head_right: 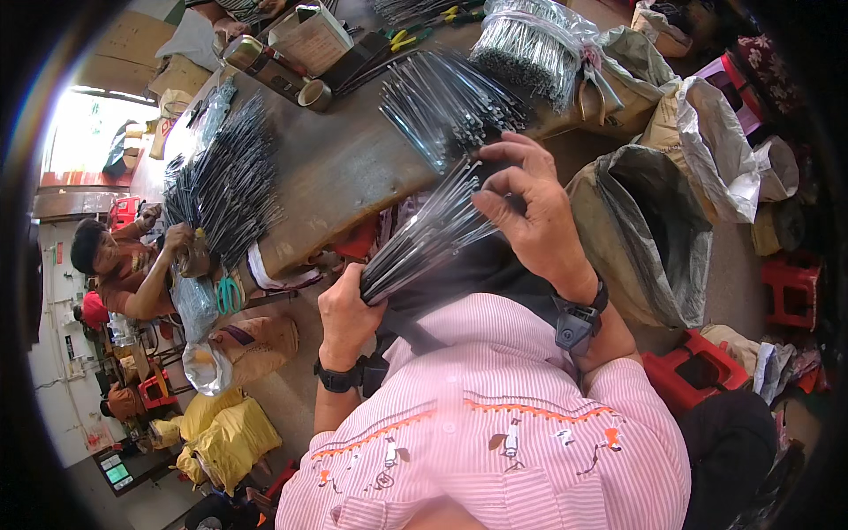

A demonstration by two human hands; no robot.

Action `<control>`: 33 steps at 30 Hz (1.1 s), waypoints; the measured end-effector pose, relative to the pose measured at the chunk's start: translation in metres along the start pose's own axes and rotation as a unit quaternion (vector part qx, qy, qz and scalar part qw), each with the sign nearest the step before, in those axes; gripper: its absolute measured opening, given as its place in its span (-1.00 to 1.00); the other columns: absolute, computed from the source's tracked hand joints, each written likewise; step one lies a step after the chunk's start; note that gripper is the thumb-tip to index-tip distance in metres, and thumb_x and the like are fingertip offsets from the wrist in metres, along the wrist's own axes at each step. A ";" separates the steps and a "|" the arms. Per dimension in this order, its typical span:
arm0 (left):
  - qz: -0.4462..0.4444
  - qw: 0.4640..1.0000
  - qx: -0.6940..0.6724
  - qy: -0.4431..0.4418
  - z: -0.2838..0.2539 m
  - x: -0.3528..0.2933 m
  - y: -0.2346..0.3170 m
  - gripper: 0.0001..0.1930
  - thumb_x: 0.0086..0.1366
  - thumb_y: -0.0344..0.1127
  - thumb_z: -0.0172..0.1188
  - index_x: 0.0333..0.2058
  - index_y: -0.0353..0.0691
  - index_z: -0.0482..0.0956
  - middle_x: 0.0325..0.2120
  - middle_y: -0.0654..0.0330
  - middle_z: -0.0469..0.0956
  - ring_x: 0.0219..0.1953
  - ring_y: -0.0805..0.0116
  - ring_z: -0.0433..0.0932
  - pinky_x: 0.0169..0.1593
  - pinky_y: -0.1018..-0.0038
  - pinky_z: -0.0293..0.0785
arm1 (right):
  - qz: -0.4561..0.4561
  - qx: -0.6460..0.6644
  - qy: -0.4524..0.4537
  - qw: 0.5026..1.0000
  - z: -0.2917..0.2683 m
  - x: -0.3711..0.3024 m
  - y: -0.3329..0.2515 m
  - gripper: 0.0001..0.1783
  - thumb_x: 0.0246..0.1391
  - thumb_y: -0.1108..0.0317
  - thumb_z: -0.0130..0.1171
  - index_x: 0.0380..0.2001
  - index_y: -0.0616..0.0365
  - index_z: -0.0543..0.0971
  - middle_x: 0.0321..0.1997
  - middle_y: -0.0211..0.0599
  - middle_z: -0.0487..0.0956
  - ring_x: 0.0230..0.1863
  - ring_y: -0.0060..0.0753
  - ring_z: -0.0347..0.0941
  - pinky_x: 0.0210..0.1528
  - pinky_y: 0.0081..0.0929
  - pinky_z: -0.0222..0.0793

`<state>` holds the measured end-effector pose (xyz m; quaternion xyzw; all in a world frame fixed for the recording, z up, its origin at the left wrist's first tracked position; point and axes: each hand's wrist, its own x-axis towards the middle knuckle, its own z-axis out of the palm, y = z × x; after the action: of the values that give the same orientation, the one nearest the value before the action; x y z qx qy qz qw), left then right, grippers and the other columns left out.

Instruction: The person gathers a bundle of thin metal rods, places them on the table, then repeatedly picks individual rods and bends them using pliers. The bent rods are set aside on the table. The person continues this repetitive bending process throughout the clip.

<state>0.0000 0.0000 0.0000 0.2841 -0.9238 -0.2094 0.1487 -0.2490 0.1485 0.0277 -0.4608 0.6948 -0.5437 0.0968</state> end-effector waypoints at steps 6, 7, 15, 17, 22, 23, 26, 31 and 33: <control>0.001 1.000 0.005 0.008 -0.004 0.002 -0.003 -0.66 -0.13 -0.44 0.34 -0.31 -0.25 0.47 -0.50 -0.03 0.55 -0.40 -0.08 0.56 -0.36 0.23 0.46 | 0.024 0.054 0.082 0.995 0.001 0.002 0.010 -0.81 0.14 0.31 0.24 -0.38 0.25 0.60 0.15 -0.14 0.43 0.23 -0.25 0.27 0.14 -0.42 0.19; -0.001 1.000 0.007 0.009 -0.004 0.002 -0.002 -0.66 -0.13 -0.44 0.34 -0.31 -0.25 0.47 -0.50 -0.03 0.55 -0.41 -0.08 0.56 -0.36 0.23 0.46 | 0.055 0.097 0.104 0.988 0.000 0.000 0.010 -0.81 0.12 0.30 0.26 -0.36 0.24 0.63 0.12 -0.12 0.46 0.24 -0.22 0.27 0.18 -0.38 0.17; 0.016 0.999 0.022 0.020 -0.002 0.001 -0.003 -0.68 -0.12 -0.43 0.33 -0.32 -0.25 0.48 -0.52 -0.01 0.54 -0.44 -0.06 0.55 -0.37 0.22 0.45 | 0.111 0.083 0.020 0.990 -0.010 -0.010 0.012 -0.80 0.04 0.32 0.30 -0.32 0.21 0.67 0.13 -0.11 0.46 0.19 -0.29 0.32 0.14 -0.44 0.22; 0.027 0.999 0.032 0.020 -0.002 0.002 -0.003 -0.68 -0.12 -0.43 0.33 -0.32 -0.25 0.48 -0.52 -0.01 0.54 -0.44 -0.06 0.55 -0.38 0.23 0.45 | 0.139 0.095 -0.005 0.986 -0.012 -0.011 0.010 -0.79 0.00 0.30 0.33 -0.34 0.21 0.67 0.13 -0.10 0.46 0.19 -0.28 0.32 0.14 -0.43 0.21; 0.039 0.998 0.030 0.029 0.000 0.004 0.000 -0.69 -0.11 -0.43 0.31 -0.32 -0.25 0.49 -0.53 -0.01 0.54 -0.46 -0.05 0.55 -0.38 0.23 0.46 | 0.169 0.119 0.011 0.978 -0.018 -0.009 0.010 -0.75 -0.11 0.26 0.42 -0.39 0.20 0.68 0.15 -0.11 0.47 0.20 -0.21 0.31 0.16 -0.37 0.20; 0.041 0.998 0.029 0.032 0.000 0.005 0.000 -0.69 -0.11 -0.44 0.31 -0.32 -0.25 0.49 -0.53 -0.01 0.54 -0.46 -0.05 0.55 -0.38 0.23 0.46 | 0.158 0.103 0.008 0.982 -0.019 -0.008 0.010 -0.74 -0.12 0.26 0.43 -0.40 0.20 0.68 0.15 -0.12 0.48 0.20 -0.21 0.31 0.15 -0.37 0.21; 0.050 0.998 0.038 0.031 0.000 0.005 0.000 -0.70 -0.09 -0.44 0.30 -0.31 -0.25 0.49 -0.53 -0.01 0.53 -0.46 -0.05 0.55 -0.39 0.23 0.45 | 0.167 0.104 -0.023 0.980 -0.015 -0.010 0.011 -0.76 -0.12 0.29 0.42 -0.41 0.22 0.67 0.14 -0.14 0.49 0.19 -0.23 0.32 0.13 -0.41 0.22; 0.067 0.996 0.046 0.041 0.002 0.006 -0.001 -0.71 -0.08 -0.44 0.30 -0.31 -0.25 0.49 -0.53 0.00 0.53 -0.46 -0.04 0.55 -0.39 0.24 0.45 | 0.135 0.128 -0.041 0.982 -0.007 -0.011 0.015 -0.82 -0.06 0.38 0.37 -0.42 0.28 0.64 0.16 -0.17 0.46 0.11 -0.44 0.34 0.02 -0.57 0.26; 0.069 0.996 0.046 0.041 0.003 0.006 -0.001 -0.71 -0.08 -0.44 0.30 -0.31 -0.25 0.49 -0.53 0.00 0.53 -0.46 -0.03 0.54 -0.39 0.24 0.45 | 0.145 0.168 -0.024 0.975 -0.008 -0.012 0.016 -0.85 -0.03 0.42 0.35 -0.42 0.30 0.62 0.18 -0.17 0.43 0.06 -0.54 0.36 -0.02 -0.61 0.27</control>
<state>-0.0053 -0.0033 -0.0019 0.2350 -0.9429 -0.1439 0.1872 -0.2561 0.1621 0.0133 -0.3453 0.6502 -0.6216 0.2678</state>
